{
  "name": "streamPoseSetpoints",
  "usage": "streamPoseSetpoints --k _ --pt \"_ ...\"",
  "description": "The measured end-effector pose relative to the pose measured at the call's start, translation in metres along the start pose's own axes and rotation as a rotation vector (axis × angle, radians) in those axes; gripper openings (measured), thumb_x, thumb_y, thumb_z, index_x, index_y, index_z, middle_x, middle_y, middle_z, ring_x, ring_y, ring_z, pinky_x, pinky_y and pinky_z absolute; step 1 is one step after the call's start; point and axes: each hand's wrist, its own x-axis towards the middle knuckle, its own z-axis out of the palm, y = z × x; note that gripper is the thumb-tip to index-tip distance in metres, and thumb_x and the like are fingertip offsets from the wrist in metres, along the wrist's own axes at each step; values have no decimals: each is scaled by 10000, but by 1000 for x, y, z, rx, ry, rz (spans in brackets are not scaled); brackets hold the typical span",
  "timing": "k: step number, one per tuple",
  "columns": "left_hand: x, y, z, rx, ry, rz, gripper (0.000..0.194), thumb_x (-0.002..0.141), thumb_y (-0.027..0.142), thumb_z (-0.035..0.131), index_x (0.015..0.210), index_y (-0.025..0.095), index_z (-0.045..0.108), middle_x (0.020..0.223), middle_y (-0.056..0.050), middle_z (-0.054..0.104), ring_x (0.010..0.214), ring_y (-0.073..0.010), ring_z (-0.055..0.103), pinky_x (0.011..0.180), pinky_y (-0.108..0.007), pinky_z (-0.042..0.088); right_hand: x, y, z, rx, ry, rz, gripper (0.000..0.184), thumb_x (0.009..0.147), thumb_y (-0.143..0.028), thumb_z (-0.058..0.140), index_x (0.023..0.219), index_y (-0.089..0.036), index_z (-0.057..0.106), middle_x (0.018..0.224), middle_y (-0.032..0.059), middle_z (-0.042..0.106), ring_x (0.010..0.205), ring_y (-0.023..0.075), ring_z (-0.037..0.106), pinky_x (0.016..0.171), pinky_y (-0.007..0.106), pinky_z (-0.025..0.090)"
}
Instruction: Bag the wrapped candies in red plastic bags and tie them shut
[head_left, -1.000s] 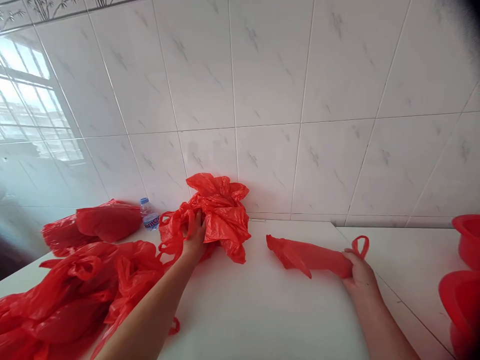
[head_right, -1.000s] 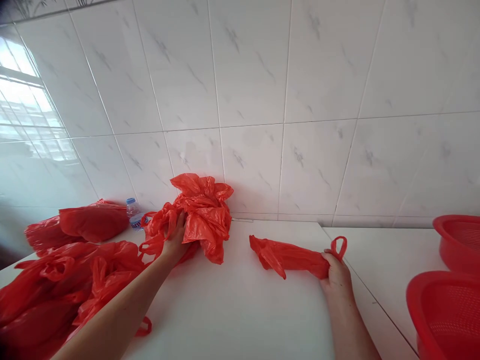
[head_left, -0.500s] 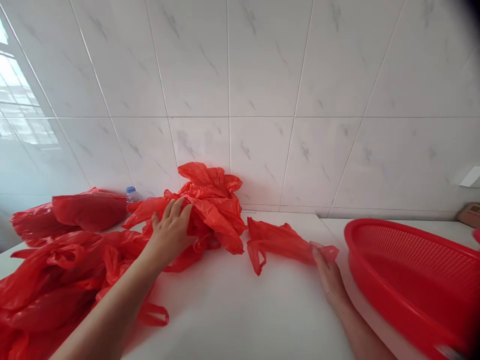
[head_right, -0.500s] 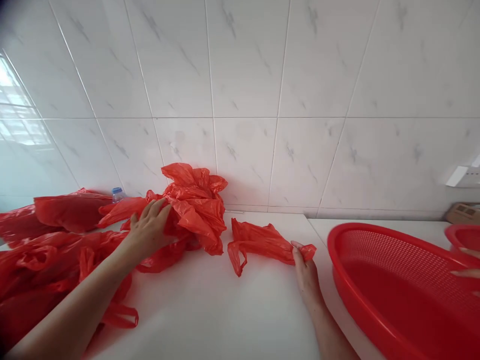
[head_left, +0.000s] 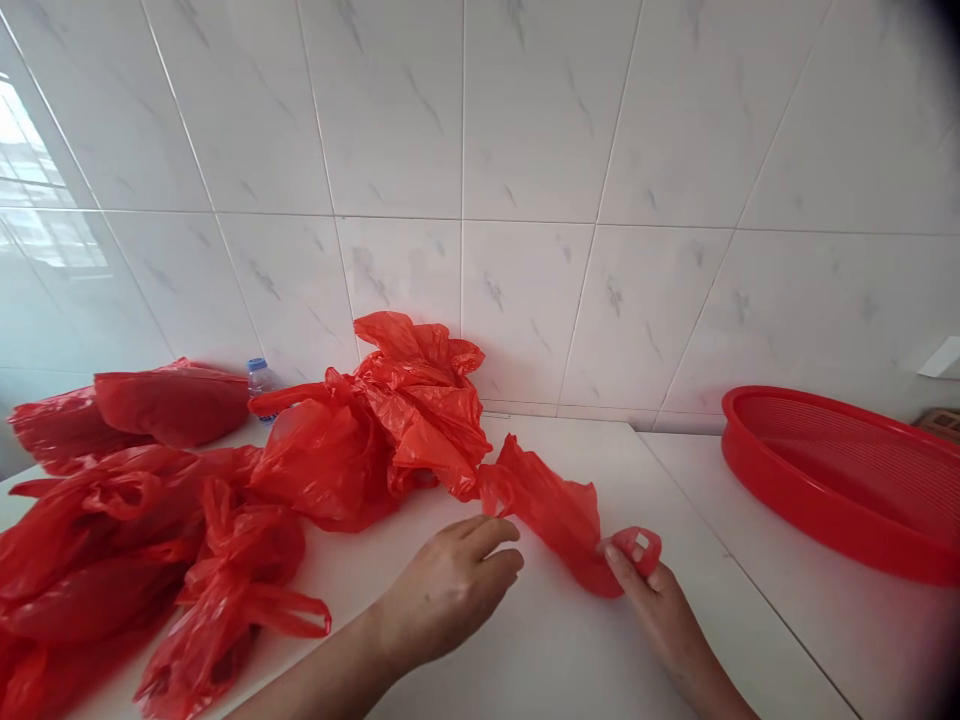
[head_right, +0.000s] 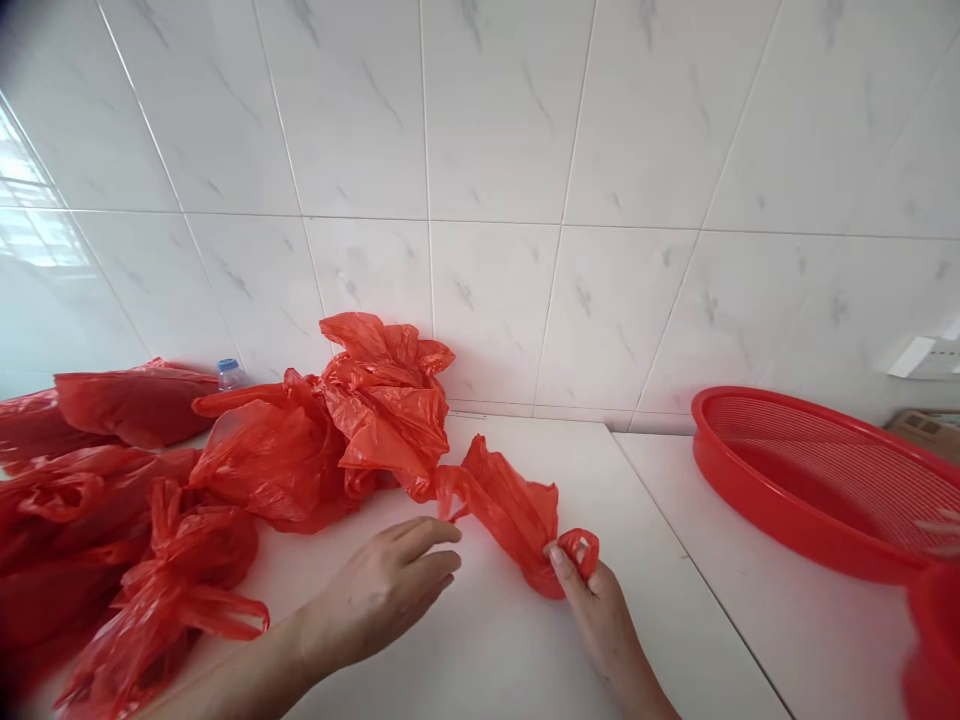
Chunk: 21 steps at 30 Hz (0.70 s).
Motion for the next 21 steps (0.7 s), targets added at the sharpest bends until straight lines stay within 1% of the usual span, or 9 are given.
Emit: streamPoseSetpoints --k 4,7,10,12,15,16,17,19,21 --pt "16 10 21 -72 -144 36 194 881 76 399 826 179 554 861 -41 623 795 -160 579 719 -275 477 -12 -16 -12 136 -223 -26 400 805 -584 516 700 -205 592 687 -8 568 667 150 508 626 245 409" --pt "20 15 28 -60 -255 -42 97 864 126 465 855 181 543 847 -24 613 736 -165 582 656 -270 478 -11 -20 -27 317 -244 -15 414 807 -587 515 674 -199 570 647 -14 536 595 127 473 575 237 401" --pt "16 17 29 -3 -332 -159 70 855 210 504 909 186 542 919 -37 611 684 -175 598 568 -273 473 -6 -23 -38 302 -46 -14 408 793 -599 526 790 -200 608 783 36 612 699 172 559 641 279 463" --pt "12 18 27 42 -384 -203 63 852 188 475 865 192 537 881 -31 613 621 -171 591 516 -269 451 -7 -29 -40 155 163 -89 443 801 -578 524 1058 -223 587 1025 81 624 892 228 591 768 343 486" --pt "6 21 23 89 -431 -227 221 710 3 441 795 194 511 828 -21 611 565 -152 567 472 -246 400 -24 -45 -33 -184 572 -403 583 794 -466 578 1304 -234 417 1279 131 493 1101 290 516 907 451 432" --pt "5 22 22 95 -439 -229 276 646 -33 434 785 195 505 825 -18 611 559 -148 560 465 -242 386 -33 -50 -28 -291 668 -556 551 784 -396 604 1281 -227 433 1250 138 503 1094 296 514 909 464 425" --pt "5 23 20 94 -445 -228 310 603 -48 428 780 195 502 824 -16 611 558 -147 555 460 -240 376 -43 -54 -21 -376 677 -717 474 782 -316 610 1227 -229 471 1177 133 539 1051 285 532 889 452 434" --pt "5 27 18 76 -456 -223 299 601 -43 423 759 197 503 810 -13 613 565 -150 551 457 -242 371 -59 -57 -3 -477 428 -978 283 796 -183 562 1070 -248 539 937 82 604 863 228 582 767 370 475" --pt "4 31 16 38 -463 -213 252 654 -16 422 750 199 515 795 -14 616 590 -158 559 471 -245 385 -66 -51 17 -549 62 -1039 169 825 -117 479 896 -244 564 724 25 587 658 168 563 605 287 457"
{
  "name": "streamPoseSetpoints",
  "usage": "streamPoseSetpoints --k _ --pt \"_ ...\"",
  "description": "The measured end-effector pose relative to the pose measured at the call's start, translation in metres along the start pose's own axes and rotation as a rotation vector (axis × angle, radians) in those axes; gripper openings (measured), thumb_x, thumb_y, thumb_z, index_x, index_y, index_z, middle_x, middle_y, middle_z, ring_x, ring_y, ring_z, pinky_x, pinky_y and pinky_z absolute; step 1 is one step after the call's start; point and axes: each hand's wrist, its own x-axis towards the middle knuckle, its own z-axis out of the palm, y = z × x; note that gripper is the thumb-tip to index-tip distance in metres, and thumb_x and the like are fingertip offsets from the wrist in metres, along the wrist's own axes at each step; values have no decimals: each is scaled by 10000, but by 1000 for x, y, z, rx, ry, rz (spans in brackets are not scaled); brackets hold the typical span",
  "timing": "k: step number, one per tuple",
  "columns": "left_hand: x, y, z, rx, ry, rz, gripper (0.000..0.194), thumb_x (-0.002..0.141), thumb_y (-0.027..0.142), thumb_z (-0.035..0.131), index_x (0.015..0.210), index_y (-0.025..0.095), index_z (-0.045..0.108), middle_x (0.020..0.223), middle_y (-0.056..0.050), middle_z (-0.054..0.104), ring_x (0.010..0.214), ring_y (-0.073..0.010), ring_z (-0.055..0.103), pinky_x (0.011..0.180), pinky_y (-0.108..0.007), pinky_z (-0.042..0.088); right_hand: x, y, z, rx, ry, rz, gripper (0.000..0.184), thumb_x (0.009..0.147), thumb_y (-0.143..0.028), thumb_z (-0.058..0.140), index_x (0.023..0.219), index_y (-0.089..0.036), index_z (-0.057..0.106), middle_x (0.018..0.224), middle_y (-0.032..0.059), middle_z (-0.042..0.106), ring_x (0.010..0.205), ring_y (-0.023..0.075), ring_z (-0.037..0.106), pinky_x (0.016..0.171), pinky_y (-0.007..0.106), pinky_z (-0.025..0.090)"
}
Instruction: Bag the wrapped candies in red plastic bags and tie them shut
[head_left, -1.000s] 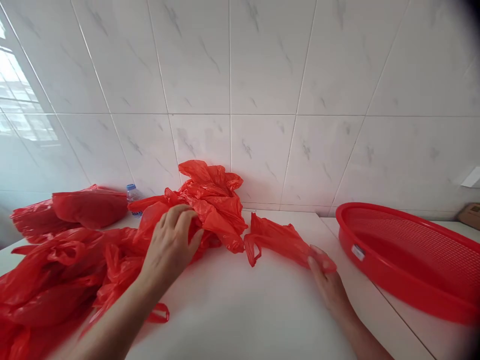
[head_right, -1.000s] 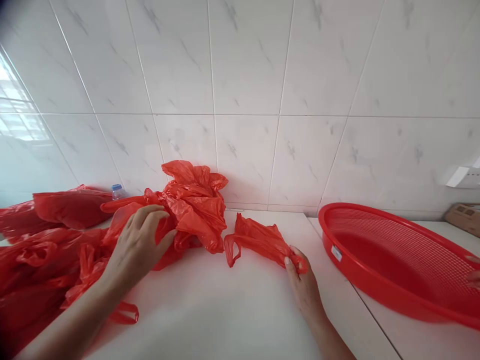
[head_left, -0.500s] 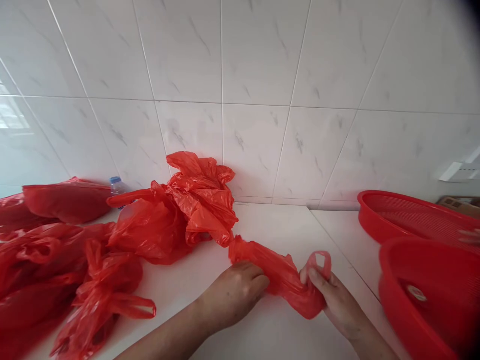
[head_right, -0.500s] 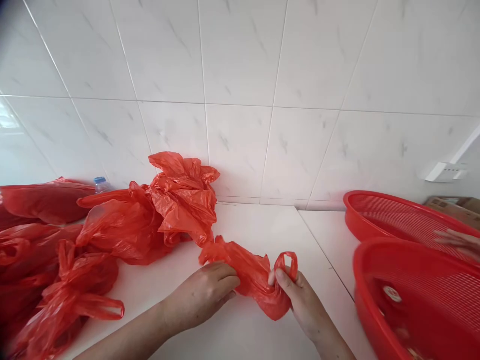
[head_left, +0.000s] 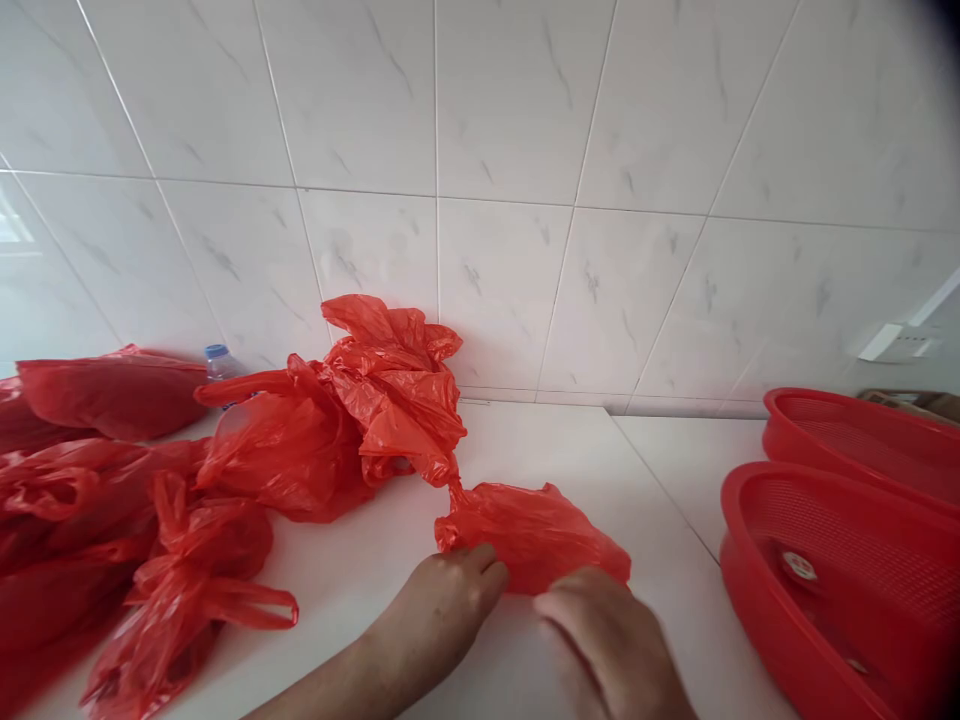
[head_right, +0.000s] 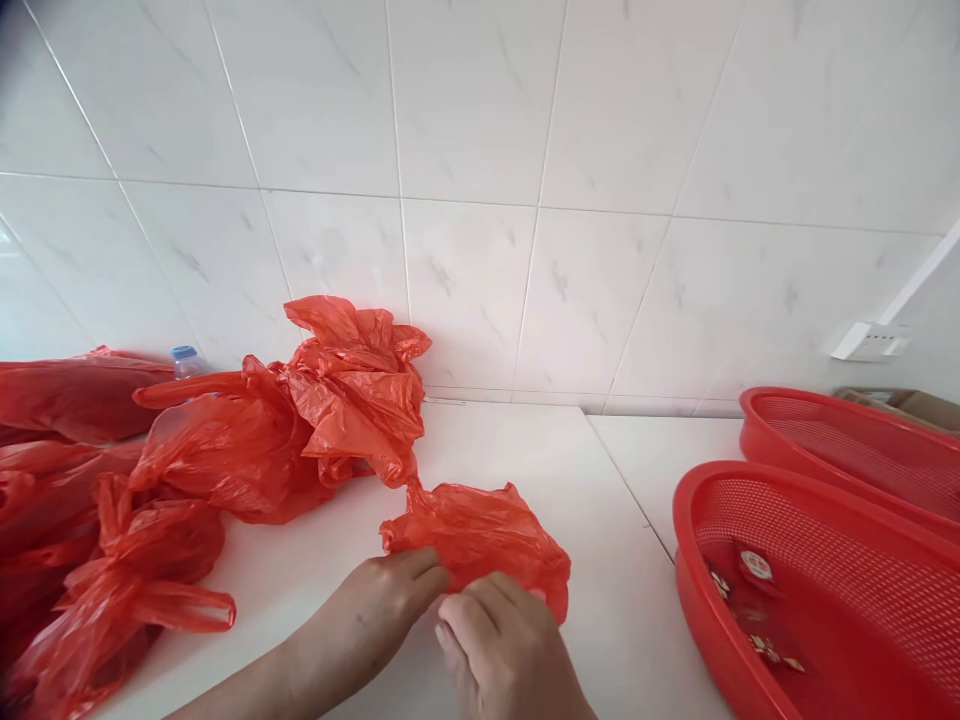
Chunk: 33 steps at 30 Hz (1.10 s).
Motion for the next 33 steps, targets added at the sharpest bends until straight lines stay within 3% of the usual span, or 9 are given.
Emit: streamPoseSetpoints --k 5,10,14,17,20,23,26,28,33 --pt "-15 4 -5 -5 -53 47 251 686 5 414 782 203 535 774 -12 637 586 -171 575 477 -256 400 -8 24 39 -170 -355 291 293 792 -34 345 705 -201 570 643 17 568 536 137 527 481 246 389" --pt "-40 -17 -1 14 -84 -186 331 668 -38 380 808 208 551 728 -13 654 586 -182 618 507 -264 426 -9 56 28 -465 -324 465 285 809 -184 446 1062 -225 571 958 83 626 591 165 584 440 253 380" --pt "-52 -30 -1 -38 28 -346 306 797 111 447 1066 222 542 920 -59 675 715 -217 658 603 -312 491 -12 55 20 -479 -331 433 617 694 -193 584 1289 -243 428 1148 140 561 684 206 610 449 264 404" --pt "-50 -16 -13 -151 99 -229 343 814 152 486 1137 260 519 1034 -57 657 797 -210 651 663 -309 509 -14 49 27 -441 -358 425 751 648 -175 616 1353 -262 374 1240 151 509 748 218 614 499 280 438" --pt "-36 12 -23 -313 58 86 201 858 156 468 993 258 578 935 -22 664 746 -165 629 659 -256 511 -13 44 34 -408 -429 416 780 605 -168 634 1346 -273 414 1238 131 521 808 237 605 568 301 462" --pt "-12 27 -19 -265 -33 225 152 823 118 508 871 232 598 868 -20 667 708 -169 618 627 -257 520 -9 38 35 -365 -482 351 624 646 -139 583 1246 -304 534 1210 97 562 880 247 585 680 331 465" --pt "11 13 -9 37 20 8 276 730 29 500 923 189 615 1015 -95 650 889 -266 615 726 -367 522 -6 35 27 -315 -555 249 368 621 -40 522 877 -240 695 1277 101 542 1083 312 509 857 427 407" --pt "19 -7 -8 126 71 -118 427 690 18 520 1080 183 578 1174 -130 585 1047 -327 553 788 -428 497 -6 36 18 -299 -609 217 247 567 4 499 615 -184 651 1293 98 537 1171 344 442 923 473 352" --pt "11 -40 -20 5 56 -206 516 706 52 571 1176 254 507 1086 -45 601 986 -213 582 821 -317 475 -5 41 -6 -155 -665 318 239 573 22 456 518 -188 555 803 16 633 883 199 537 845 349 406"
